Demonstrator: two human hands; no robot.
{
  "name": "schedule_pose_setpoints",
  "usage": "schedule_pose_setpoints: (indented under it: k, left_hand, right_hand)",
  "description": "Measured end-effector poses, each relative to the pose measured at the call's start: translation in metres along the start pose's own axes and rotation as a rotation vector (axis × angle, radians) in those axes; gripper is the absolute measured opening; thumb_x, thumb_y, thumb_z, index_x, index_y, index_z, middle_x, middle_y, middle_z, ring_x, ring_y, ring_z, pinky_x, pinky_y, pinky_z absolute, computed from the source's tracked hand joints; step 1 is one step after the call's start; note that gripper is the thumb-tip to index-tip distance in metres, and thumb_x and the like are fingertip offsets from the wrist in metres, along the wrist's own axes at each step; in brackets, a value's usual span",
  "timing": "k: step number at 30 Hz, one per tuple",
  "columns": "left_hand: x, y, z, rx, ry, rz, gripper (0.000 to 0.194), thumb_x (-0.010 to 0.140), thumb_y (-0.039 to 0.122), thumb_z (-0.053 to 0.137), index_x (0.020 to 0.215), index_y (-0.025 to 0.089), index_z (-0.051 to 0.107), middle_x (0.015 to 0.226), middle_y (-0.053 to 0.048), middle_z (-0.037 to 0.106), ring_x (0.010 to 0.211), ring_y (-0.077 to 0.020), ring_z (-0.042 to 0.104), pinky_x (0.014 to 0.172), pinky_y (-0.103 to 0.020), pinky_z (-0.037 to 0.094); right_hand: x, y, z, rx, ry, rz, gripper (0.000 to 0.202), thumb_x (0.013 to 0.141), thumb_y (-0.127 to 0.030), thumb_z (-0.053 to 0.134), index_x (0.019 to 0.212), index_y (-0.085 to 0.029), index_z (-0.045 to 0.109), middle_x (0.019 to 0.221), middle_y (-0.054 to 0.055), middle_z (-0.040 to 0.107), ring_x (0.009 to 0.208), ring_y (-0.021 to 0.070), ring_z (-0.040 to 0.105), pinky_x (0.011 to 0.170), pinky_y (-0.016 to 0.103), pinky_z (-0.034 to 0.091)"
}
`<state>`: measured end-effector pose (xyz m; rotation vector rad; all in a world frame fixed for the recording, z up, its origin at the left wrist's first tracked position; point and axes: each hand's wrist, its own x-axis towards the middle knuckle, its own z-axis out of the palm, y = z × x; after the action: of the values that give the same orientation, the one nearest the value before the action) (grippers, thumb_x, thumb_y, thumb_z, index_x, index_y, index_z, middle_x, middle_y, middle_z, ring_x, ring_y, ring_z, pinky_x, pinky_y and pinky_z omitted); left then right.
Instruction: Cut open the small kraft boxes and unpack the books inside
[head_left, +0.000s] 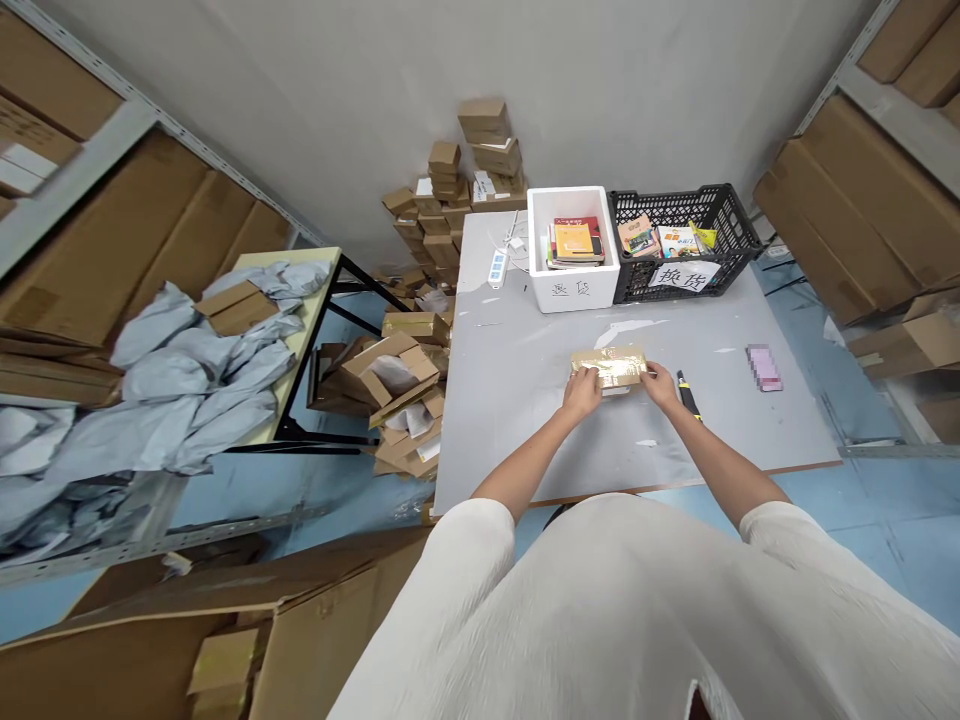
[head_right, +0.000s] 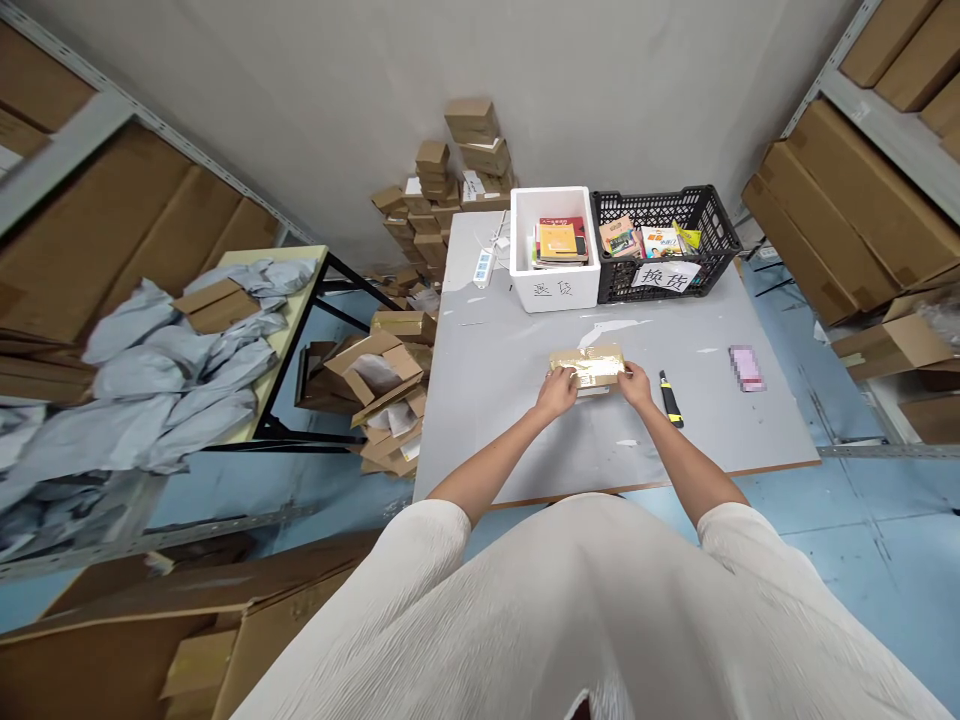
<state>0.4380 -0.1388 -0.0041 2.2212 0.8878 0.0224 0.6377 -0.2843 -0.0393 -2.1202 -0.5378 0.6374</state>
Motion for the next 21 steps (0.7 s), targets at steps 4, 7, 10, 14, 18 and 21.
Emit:
schedule_pose_setpoints:
  k: [4, 7, 10, 14, 18, 21]
  left_hand:
    - [-0.002, 0.002, -0.007, -0.055, 0.043, 0.033, 0.042, 0.101, 0.018, 0.061, 0.142, 0.023, 0.064, 0.146, -0.015, 0.063, 0.141, -0.0350, 0.056, 0.119, -0.047, 0.046]
    - [-0.003, 0.008, -0.015, -0.119, 0.149, 0.065, 0.036, 0.107, 0.027, 0.057, 0.142, 0.025, 0.063, 0.144, -0.013, 0.064, 0.136, -0.0320, 0.060, 0.115, -0.045, 0.049]
    - [-0.004, 0.011, -0.026, -0.121, 0.300, 0.089, 0.034, 0.108, 0.033, 0.059, 0.141, 0.026, 0.064, 0.140, -0.013, 0.063, 0.132, -0.0322, 0.061, 0.113, -0.046, 0.050]
    - [-0.008, -0.009, -0.045, -0.114, 0.438, 0.052, 0.031, 0.101, 0.024, 0.065, 0.132, 0.025, 0.068, 0.133, -0.013, 0.062, 0.128, -0.0327, 0.062, 0.113, -0.046, 0.050]
    - [-0.019, -0.048, -0.061, -0.192, 0.523, -0.016, 0.029, 0.100, 0.018, 0.063, 0.127, 0.025, 0.070, 0.130, -0.012, 0.061, 0.121, -0.0297, 0.065, 0.114, -0.046, 0.050]
    - [-0.028, -0.072, -0.067, -0.273, 0.562, -0.084, 0.028, 0.099, 0.014, 0.061, 0.123, 0.025, 0.070, 0.128, -0.011, 0.062, 0.117, -0.0271, 0.066, 0.110, -0.044, 0.053]
  right_hand:
    - [-0.004, -0.018, 0.008, 0.061, 0.020, -0.111, 0.051, 0.088, -0.034, 0.052, 0.128, -0.021, 0.079, 0.136, 0.012, 0.076, 0.128, 0.0302, 0.068, 0.120, 0.047, 0.050]
    - [-0.008, -0.039, 0.024, 0.113, -0.030, -0.244, 0.049, 0.089, -0.034, 0.050, 0.126, -0.024, 0.081, 0.137, 0.010, 0.076, 0.133, 0.0318, 0.065, 0.123, 0.051, 0.048]
    - [-0.013, -0.059, 0.043, 0.157, -0.168, -0.363, 0.046, 0.089, -0.034, 0.053, 0.123, -0.026, 0.082, 0.135, 0.008, 0.077, 0.130, 0.0316, 0.067, 0.123, 0.053, 0.048]
    - [-0.019, -0.071, 0.065, 0.089, -0.206, -0.423, 0.043, 0.086, -0.031, 0.059, 0.123, -0.026, 0.081, 0.138, 0.010, 0.074, 0.134, 0.0323, 0.065, 0.124, 0.054, 0.048]
    - [-0.024, -0.070, 0.081, -0.032, -0.088, -0.342, 0.047, 0.083, -0.033, 0.065, 0.128, -0.026, 0.075, 0.151, 0.013, 0.065, 0.144, 0.0365, 0.057, 0.126, 0.060, 0.044]
    - [-0.031, -0.072, 0.095, 0.050, -0.185, -0.306, 0.058, 0.086, -0.036, 0.066, 0.143, -0.028, 0.064, 0.153, 0.012, 0.065, 0.134, 0.0334, 0.065, 0.116, 0.056, 0.053]
